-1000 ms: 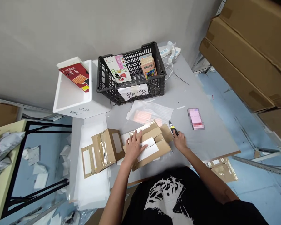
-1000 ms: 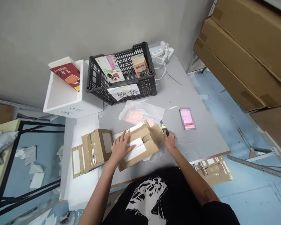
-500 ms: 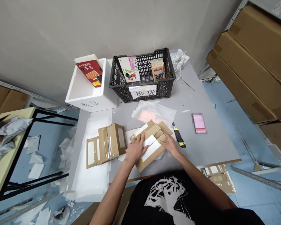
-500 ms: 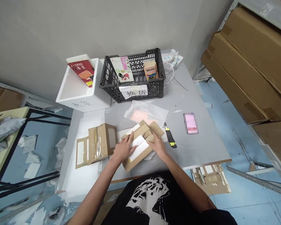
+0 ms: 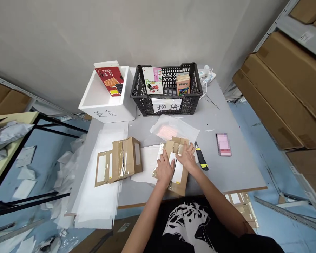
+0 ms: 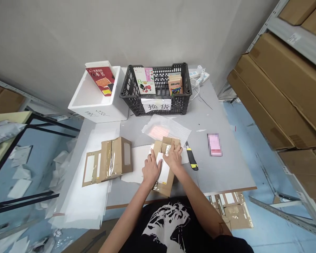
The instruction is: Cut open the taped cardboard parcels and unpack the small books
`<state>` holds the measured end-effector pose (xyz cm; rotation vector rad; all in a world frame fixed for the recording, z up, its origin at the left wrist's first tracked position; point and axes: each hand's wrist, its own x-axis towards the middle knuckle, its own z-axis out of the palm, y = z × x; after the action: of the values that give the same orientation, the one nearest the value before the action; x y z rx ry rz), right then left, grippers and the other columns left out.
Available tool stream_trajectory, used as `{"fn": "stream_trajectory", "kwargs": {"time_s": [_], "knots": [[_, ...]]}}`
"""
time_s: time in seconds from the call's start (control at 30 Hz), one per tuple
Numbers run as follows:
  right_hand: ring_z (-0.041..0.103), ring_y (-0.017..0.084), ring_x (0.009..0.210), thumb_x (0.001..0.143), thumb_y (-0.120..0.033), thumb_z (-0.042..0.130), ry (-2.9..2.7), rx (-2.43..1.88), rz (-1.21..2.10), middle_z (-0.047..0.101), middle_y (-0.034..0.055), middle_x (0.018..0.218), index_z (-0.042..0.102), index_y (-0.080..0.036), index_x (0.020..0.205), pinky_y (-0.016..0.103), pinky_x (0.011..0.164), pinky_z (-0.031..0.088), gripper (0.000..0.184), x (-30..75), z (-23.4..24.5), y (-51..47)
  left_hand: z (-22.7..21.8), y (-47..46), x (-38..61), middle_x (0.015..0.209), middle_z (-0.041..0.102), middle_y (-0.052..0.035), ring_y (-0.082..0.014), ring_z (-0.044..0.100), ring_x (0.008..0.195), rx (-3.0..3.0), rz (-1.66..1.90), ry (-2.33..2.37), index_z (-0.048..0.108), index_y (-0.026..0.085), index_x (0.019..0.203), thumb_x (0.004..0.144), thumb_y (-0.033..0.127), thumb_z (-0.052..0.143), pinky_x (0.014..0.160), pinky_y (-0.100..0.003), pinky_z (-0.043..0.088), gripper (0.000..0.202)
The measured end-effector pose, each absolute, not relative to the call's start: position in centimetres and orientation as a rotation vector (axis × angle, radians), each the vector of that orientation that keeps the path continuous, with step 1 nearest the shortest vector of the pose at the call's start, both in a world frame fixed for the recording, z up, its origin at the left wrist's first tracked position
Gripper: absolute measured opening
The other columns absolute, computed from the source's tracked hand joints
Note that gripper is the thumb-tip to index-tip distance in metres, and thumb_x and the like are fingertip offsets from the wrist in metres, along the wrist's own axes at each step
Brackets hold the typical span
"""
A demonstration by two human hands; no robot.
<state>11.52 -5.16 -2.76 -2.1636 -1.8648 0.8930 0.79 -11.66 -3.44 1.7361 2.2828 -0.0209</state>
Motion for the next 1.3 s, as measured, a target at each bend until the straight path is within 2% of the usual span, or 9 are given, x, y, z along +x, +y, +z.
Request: {"fn": "stream_trajectory", "kwargs": {"time_s": [0.17, 0.27, 0.4, 0.53, 0.8, 0.93, 1.07, 1.2, 1.3], "knots": [[0.027, 0.035, 0.132, 0.069, -0.030, 0.061, -1.981, -1.998, 1.105, 0.031, 0.0197, 0.139, 0.033, -0.012, 0.137, 0.047, 0.105, 0.031, 0.075, 13.4, -2.0, -4.1, -3.6, -11.4, 0.6, 0.133, 0.046, -0.0167, -0.0276, 0.052, 0.103, 1.737, -0.004, 2.287, 0.006, 0.016, 0.150, 0.093, 0.048, 0.026, 0.067, -0.036, 0.054, 0.068], [0.033, 0.027, 0.132, 0.067, -0.025, 0.059, -1.996, -1.696, 1.311, 0.037, 0.0153, 0.138, 0.032, -0.016, 0.137, 0.042, 0.109, 0.028, 0.076, 15.7, -2.3, -3.7, -3.6, -11.1, 0.5, 0.133, 0.047, -0.0164, -0.0274, 0.053, 0.102, 1.726, -0.008, 2.289, 0.007, 0.016, 0.150, 0.093, 0.047, 0.026, 0.067, -0.035, 0.054, 0.067], [0.018, 0.022, 0.141, 0.069, -0.022, 0.053, -1.901, -1.407, 1.464, 0.022, 0.0099, 0.152, 0.022, -0.023, 0.144, 0.043, 0.114, 0.021, 0.082, 18.0, -2.9, -4.2, -3.4, -10.9, 0.6, 0.136, 0.044, -0.0172, -0.0288, 0.052, 0.105, 1.724, 0.017, 2.277, 0.006, 0.014, 0.149, 0.091, 0.054, 0.028, 0.068, -0.037, 0.054, 0.074], [0.007, 0.019, 0.144, 0.071, -0.023, 0.052, -1.789, -1.408, 1.507, 0.008, 0.0051, 0.158, 0.012, -0.024, 0.149, 0.042, 0.116, 0.010, 0.088, 18.6, -3.3, -4.8, -3.0, -10.6, 0.8, 0.138, 0.041, -0.0191, -0.0319, 0.050, 0.108, 1.702, 0.012, 2.250, 0.003, 0.011, 0.149, 0.078, 0.064, 0.047, 0.070, -0.038, 0.054, 0.099], [0.009, 0.019, 0.144, 0.072, -0.025, 0.052, -1.696, -1.395, 1.537, 0.008, 0.0023, 0.158, 0.006, -0.027, 0.150, 0.041, 0.114, 0.018, 0.091, 19.0, -4.6, -4.8, -2.8, -10.5, 0.9, 0.141, 0.038, -0.0180, -0.0318, 0.048, 0.113, 1.693, 0.005, 2.187, -0.002, 0.011, 0.148, 0.072, 0.038, 0.059, 0.079, -0.039, 0.053, 0.101], [0.004, 0.021, 0.144, 0.072, -0.028, 0.057, -1.731, -1.601, 1.318, 0.003, 0.0060, 0.158, 0.004, -0.023, 0.150, 0.041, 0.116, 0.012, 0.095, 17.2, -4.8, -4.8, -2.5, -10.7, 1.0, 0.141, 0.037, -0.0200, -0.0336, 0.048, 0.113, 1.671, 0.013, 2.216, 0.002, 0.009, 0.148, 0.077, 0.046, 0.054, 0.081, -0.042, 0.052, 0.095], [0.009, 0.025, 0.143, 0.075, -0.031, 0.058, -1.786, -1.693, 1.206, 0.001, 0.0119, 0.157, 0.008, -0.017, 0.150, 0.042, 0.116, 0.016, 0.091, 15.3, -4.2, -4.5, -1.2, -11.5, 1.0, 0.145, 0.032, -0.0230, -0.0360, 0.049, 0.114, 1.627, -0.073, 2.162, 0.005, 0.007, 0.148, 0.081, 0.056, 0.047, 0.080, -0.044, 0.051, 0.093], [0.011, 0.028, 0.143, 0.075, -0.032, 0.060, -1.952, -1.612, 1.255, 0.001, 0.0172, 0.157, 0.016, -0.010, 0.149, 0.043, 0.115, 0.020, 0.089, 13.9, -4.2, -3.6, 0.4, -12.1, 0.2, 0.151, 0.024, -0.0200, -0.0372, 0.035, 0.131, 2.076, -0.103, 2.058, 0.015, 0.012, 0.148, 0.085, 0.036, 0.049, 0.099, -0.052, 0.039, 0.076], [0.009, 0.025, 0.144, 0.077, -0.027, 0.058, -2.039, -1.407, 1.375, -0.001, 0.0151, 0.157, 0.015, -0.013, 0.149, 0.042, 0.115, 0.019, 0.085, 13.3, -4.6, -2.7, 1.5, -11.0, -1.0, 0.148, 0.034, -0.0133, -0.0276, 0.029, 0.137, 2.576, -0.134, 1.594, 0.022, 0.018, 0.147, 0.085, 0.014, 0.042, 0.111, -0.050, 0.023, 0.066]]}}
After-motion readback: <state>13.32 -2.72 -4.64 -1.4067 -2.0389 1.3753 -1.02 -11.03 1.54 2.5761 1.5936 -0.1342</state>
